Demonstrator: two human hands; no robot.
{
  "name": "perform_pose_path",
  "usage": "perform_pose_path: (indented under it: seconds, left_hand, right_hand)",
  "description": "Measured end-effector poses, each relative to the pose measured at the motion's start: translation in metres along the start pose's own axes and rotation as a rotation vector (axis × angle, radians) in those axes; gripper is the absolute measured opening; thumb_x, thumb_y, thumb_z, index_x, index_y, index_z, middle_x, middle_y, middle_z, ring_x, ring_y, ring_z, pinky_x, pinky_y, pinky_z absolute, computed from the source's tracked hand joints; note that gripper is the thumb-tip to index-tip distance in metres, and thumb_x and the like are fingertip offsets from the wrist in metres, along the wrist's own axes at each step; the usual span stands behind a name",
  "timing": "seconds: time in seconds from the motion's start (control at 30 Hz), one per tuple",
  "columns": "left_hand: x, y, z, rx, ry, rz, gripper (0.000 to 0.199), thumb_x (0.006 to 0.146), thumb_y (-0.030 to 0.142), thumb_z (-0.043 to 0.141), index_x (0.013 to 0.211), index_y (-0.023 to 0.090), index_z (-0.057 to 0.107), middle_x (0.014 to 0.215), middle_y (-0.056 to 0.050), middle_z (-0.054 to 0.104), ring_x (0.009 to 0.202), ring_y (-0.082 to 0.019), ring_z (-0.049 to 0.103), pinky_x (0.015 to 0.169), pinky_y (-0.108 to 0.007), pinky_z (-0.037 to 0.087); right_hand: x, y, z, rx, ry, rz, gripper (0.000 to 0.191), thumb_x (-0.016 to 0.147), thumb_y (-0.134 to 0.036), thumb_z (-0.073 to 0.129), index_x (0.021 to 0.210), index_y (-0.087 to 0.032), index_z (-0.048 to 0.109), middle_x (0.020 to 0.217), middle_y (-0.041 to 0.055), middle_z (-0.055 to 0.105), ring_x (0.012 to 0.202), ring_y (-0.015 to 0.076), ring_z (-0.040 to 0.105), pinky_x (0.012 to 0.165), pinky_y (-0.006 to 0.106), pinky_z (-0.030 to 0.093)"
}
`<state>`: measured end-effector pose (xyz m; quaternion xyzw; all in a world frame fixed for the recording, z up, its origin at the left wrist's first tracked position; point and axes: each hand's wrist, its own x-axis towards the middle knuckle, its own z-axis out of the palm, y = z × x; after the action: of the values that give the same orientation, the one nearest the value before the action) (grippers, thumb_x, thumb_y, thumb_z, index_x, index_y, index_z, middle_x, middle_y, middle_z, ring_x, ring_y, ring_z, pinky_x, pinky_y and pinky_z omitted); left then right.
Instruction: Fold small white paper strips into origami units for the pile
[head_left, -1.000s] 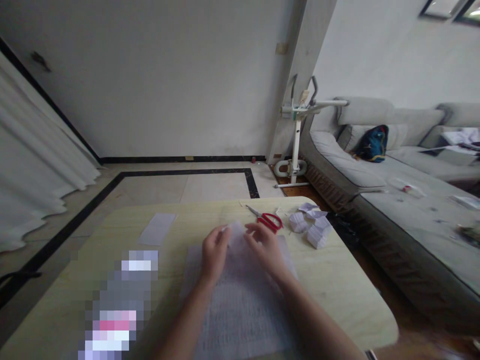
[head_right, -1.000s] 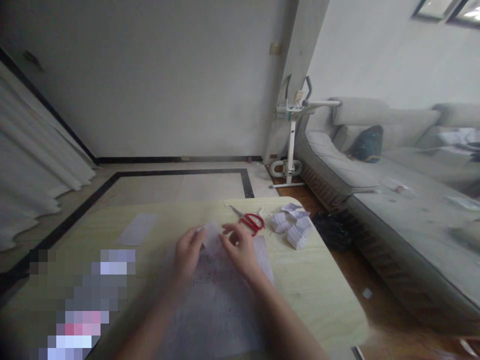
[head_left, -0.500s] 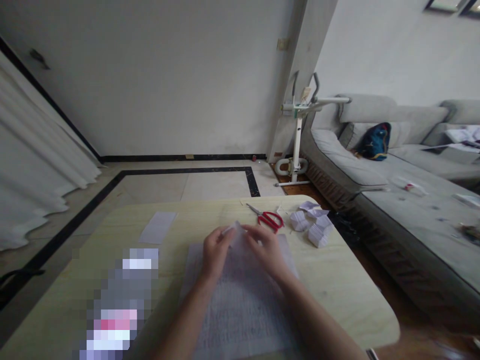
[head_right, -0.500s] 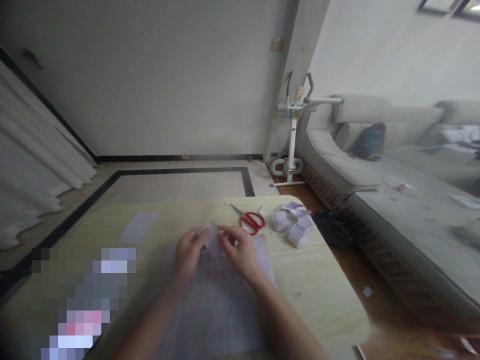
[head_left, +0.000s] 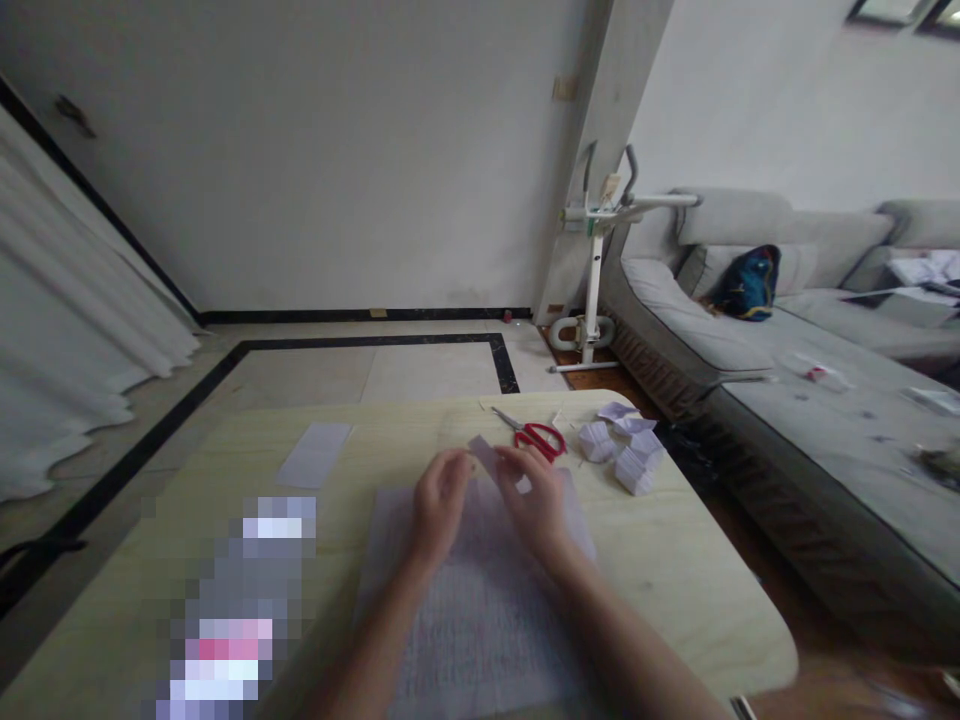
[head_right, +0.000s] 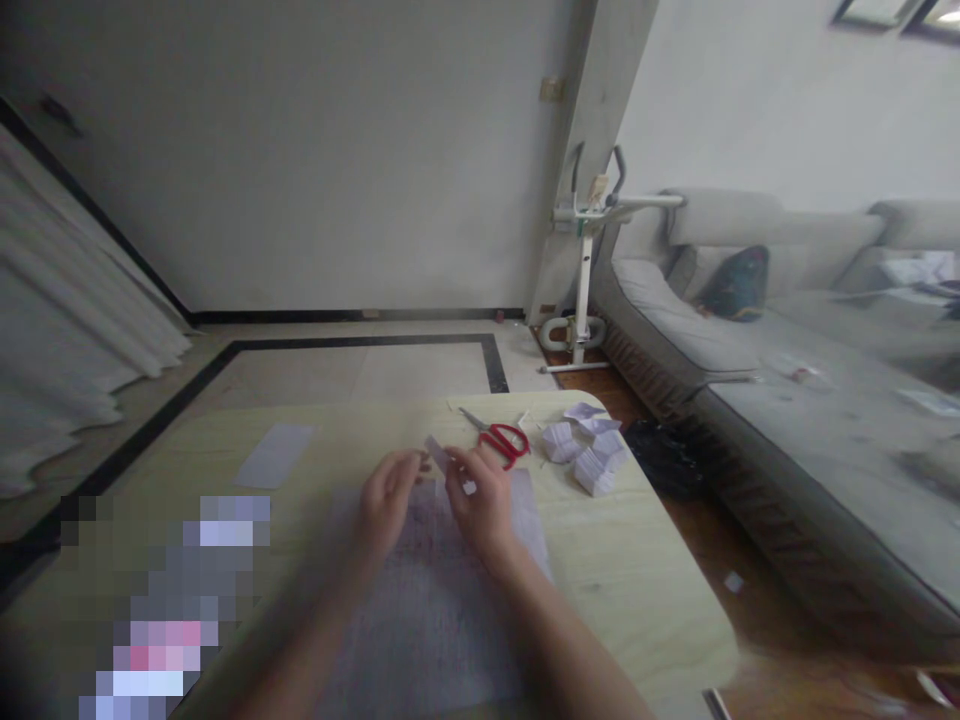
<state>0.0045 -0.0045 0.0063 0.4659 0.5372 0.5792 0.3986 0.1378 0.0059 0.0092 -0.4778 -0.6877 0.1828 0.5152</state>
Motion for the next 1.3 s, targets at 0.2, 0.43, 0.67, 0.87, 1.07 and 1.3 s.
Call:
perform_pose_path:
  seconds: [0.2, 0.43, 0.67, 0.87, 1.07, 1.3]
  left_hand:
    - [-0.002, 0.007, 0.003, -0.04, -0.059, -0.084, 0.031, 0.078, 0.045, 0.055, 0.079, 0.014, 0.063, 0.074, -0.003, 0.064, 0.071, -0.017, 0.059, 0.065, -0.024, 0.045]
    - [0.002, -0.002, -0.002, 0.037, -0.032, -0.086, 0.028, 0.078, 0.041, 0.054, 0.066, 0.016, 0.056, 0.057, 0.004, 0.05, 0.053, -0.011, 0.045, 0.05, -0.019, 0.035]
    - [0.001, -0.003, -0.002, 0.069, -0.113, -0.065, 0.028, 0.08, 0.039, 0.053, 0.063, 0.016, 0.054, 0.059, 0.003, 0.05, 0.057, -0.012, 0.045, 0.053, -0.02, 0.034]
    - [0.002, 0.002, -0.003, 0.088, -0.08, -0.002, 0.029, 0.082, 0.038, 0.05, 0.062, 0.016, 0.052, 0.059, 0.002, 0.047, 0.059, -0.012, 0.043, 0.054, -0.02, 0.035]
    - [0.004, 0.004, -0.005, 0.059, 0.022, -0.022, 0.03, 0.08, 0.039, 0.052, 0.061, 0.016, 0.052, 0.058, 0.003, 0.046, 0.056, -0.011, 0.042, 0.051, -0.019, 0.035]
    - [0.004, 0.005, -0.005, 0.022, -0.051, -0.117, 0.026, 0.074, 0.038, 0.06, 0.069, 0.013, 0.062, 0.058, 0.002, 0.054, 0.054, -0.01, 0.046, 0.048, -0.018, 0.036]
  right_hand:
    - [-0.008, -0.005, 0.007, 0.001, -0.183, -0.119, 0.023, 0.078, -0.016, 0.054, 0.096, -0.023, 0.066, 0.087, 0.0069, 0.06, 0.081, 0.0193, 0.055, 0.073, 0.033, 0.046]
    - [-0.002, -0.003, 0.003, 0.045, -0.046, 0.018, 0.019, 0.08, -0.022, 0.054, 0.097, -0.02, 0.062, 0.087, 0.0068, 0.06, 0.081, 0.019, 0.055, 0.074, 0.033, 0.044]
    - [0.006, 0.004, 0.0, 0.216, -0.123, 0.297, 0.013, 0.081, -0.027, 0.052, 0.076, -0.018, 0.059, 0.069, 0.0025, 0.058, 0.064, 0.0151, 0.052, 0.059, 0.026, 0.041]
    - [0.007, -0.004, -0.001, 0.26, -0.209, 0.382, 0.017, 0.079, -0.025, 0.05, 0.063, -0.018, 0.05, 0.06, -0.0011, 0.05, 0.059, 0.0132, 0.047, 0.054, 0.024, 0.037]
    - [0.005, -0.004, 0.002, 0.226, -0.313, 0.341, 0.02, 0.083, -0.029, 0.049, 0.068, -0.016, 0.052, 0.063, -0.0006, 0.052, 0.06, 0.0127, 0.048, 0.053, 0.023, 0.036]
    - [0.005, 0.004, 0.004, 0.174, -0.239, 0.287, 0.015, 0.084, -0.027, 0.049, 0.075, -0.016, 0.055, 0.068, 0.0011, 0.056, 0.064, 0.0141, 0.051, 0.058, 0.024, 0.039]
